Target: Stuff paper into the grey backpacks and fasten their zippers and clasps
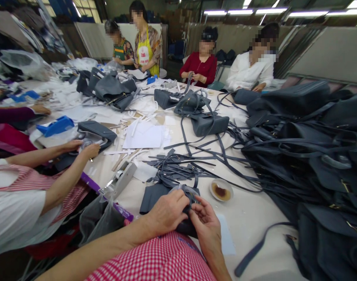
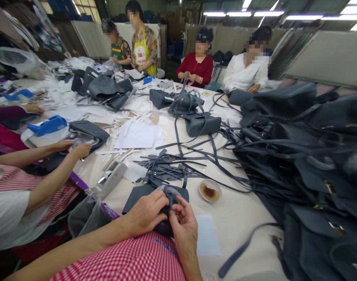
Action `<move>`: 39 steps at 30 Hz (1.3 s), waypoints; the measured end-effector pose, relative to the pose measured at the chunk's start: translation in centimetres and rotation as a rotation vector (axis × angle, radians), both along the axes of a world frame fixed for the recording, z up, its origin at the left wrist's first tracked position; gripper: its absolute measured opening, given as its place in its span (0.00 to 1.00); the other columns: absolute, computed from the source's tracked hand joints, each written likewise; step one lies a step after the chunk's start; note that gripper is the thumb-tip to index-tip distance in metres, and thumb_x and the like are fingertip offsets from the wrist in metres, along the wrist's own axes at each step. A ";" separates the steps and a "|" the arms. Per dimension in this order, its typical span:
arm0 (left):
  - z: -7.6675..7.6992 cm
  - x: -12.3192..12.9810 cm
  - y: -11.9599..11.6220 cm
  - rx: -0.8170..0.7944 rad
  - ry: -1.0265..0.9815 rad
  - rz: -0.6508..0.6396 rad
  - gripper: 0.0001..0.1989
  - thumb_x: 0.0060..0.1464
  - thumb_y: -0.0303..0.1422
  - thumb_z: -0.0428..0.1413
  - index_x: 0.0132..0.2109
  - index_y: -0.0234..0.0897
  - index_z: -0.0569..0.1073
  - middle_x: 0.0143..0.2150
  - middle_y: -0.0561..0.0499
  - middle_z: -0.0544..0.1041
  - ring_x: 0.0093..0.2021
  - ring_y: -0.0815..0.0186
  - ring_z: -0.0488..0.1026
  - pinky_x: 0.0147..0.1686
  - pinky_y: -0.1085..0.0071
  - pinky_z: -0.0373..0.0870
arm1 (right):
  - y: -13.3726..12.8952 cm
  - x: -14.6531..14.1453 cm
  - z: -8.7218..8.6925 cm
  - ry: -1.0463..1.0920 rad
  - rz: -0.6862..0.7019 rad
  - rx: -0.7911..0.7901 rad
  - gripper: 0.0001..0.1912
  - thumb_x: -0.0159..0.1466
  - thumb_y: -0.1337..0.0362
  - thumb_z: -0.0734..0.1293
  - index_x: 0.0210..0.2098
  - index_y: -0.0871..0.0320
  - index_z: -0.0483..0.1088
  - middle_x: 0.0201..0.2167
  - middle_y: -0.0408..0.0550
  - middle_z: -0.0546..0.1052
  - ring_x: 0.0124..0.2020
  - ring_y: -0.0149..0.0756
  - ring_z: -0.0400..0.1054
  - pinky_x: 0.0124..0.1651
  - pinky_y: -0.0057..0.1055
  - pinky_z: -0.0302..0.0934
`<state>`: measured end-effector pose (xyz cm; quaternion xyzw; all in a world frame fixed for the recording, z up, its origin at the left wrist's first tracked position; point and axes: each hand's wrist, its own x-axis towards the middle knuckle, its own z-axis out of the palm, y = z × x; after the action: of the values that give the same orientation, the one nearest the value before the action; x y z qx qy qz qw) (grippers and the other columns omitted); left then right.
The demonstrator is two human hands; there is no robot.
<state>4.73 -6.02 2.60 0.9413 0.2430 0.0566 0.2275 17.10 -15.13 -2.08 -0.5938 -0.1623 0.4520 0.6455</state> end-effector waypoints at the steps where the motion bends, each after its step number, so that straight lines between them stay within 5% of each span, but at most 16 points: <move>1: -0.1 0.0 -0.1 0.032 0.022 -0.004 0.04 0.59 0.30 0.52 0.41 0.37 0.66 0.42 0.48 0.70 0.44 0.61 0.68 0.40 0.67 0.66 | 0.0 0.0 0.0 -0.006 -0.001 0.005 0.26 0.47 0.61 0.77 0.44 0.55 0.70 0.28 0.42 0.77 0.30 0.34 0.71 0.36 0.30 0.65; 10: 0.1 1.4 -0.4 0.207 0.096 -0.023 0.05 0.58 0.26 0.46 0.38 0.36 0.66 0.38 0.46 0.71 0.40 0.58 0.67 0.36 0.65 0.67 | -0.7 0.0 -1.2 -0.194 0.071 -0.001 0.25 0.54 0.59 0.73 0.50 0.56 0.70 0.37 0.49 0.80 0.34 0.37 0.72 0.38 0.32 0.65; 19: -0.1 1.9 0.2 0.080 0.123 0.102 0.06 0.57 0.23 0.46 0.39 0.36 0.66 0.37 0.48 0.71 0.39 0.62 0.69 0.36 0.68 0.68 | -0.5 0.2 -1.0 -0.503 0.155 -0.081 0.22 0.55 0.60 0.69 0.50 0.57 0.69 0.26 0.42 0.76 0.21 0.31 0.63 0.26 0.28 0.59; 25: 0.2 1.7 1.4 0.078 0.018 -0.005 0.07 0.58 0.24 0.47 0.40 0.37 0.67 0.39 0.50 0.71 0.41 0.65 0.68 0.40 0.71 0.67 | -0.4 0.5 0.5 -0.031 0.141 0.015 0.15 0.51 0.59 0.72 0.36 0.54 0.67 0.26 0.40 0.73 0.27 0.32 0.67 0.31 0.27 0.62; 28: 0.2 1.5 2.1 0.141 0.034 -0.110 0.07 0.60 0.26 0.47 0.37 0.36 0.68 0.37 0.49 0.70 0.40 0.65 0.67 0.39 0.72 0.67 | -0.7 0.4 1.1 -0.027 0.174 0.027 0.11 0.50 0.64 0.73 0.29 0.55 0.67 0.25 0.38 0.69 0.27 0.30 0.64 0.30 0.24 0.59; 31: 0.3 1.6 2.9 0.130 0.023 -0.065 0.10 0.61 0.24 0.45 0.37 0.36 0.69 0.37 0.49 0.69 0.39 0.65 0.67 0.40 0.71 0.68 | -1.4 0.2 1.0 -0.018 0.237 0.024 0.10 0.50 0.67 0.73 0.28 0.55 0.67 0.24 0.37 0.67 0.26 0.29 0.61 0.29 0.23 0.57; 34: 0.7 1.8 3.5 -0.023 -0.138 0.012 0.08 0.60 0.24 0.47 0.41 0.35 0.70 0.38 0.49 0.69 0.40 0.66 0.68 0.43 0.71 0.69 | -2.4 0.2 0.8 0.185 0.274 0.036 0.10 0.50 0.66 0.73 0.30 0.55 0.69 0.24 0.37 0.67 0.22 0.26 0.57 0.23 0.22 0.52; 39: 0.9 1.2 3.0 -0.326 -0.415 0.027 0.12 0.54 0.21 0.53 0.46 0.35 0.68 0.47 0.47 0.67 0.43 0.68 0.69 0.44 0.75 0.70 | -3.9 0.8 0.9 0.444 0.093 -0.057 0.18 0.42 0.64 0.78 0.34 0.53 0.77 0.31 0.44 0.76 0.26 0.29 0.64 0.26 0.24 0.57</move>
<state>5.91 -3.05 3.47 0.8571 0.2096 0.2117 0.4203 17.88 -19.00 -1.21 -0.4896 -0.0307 0.6053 0.6269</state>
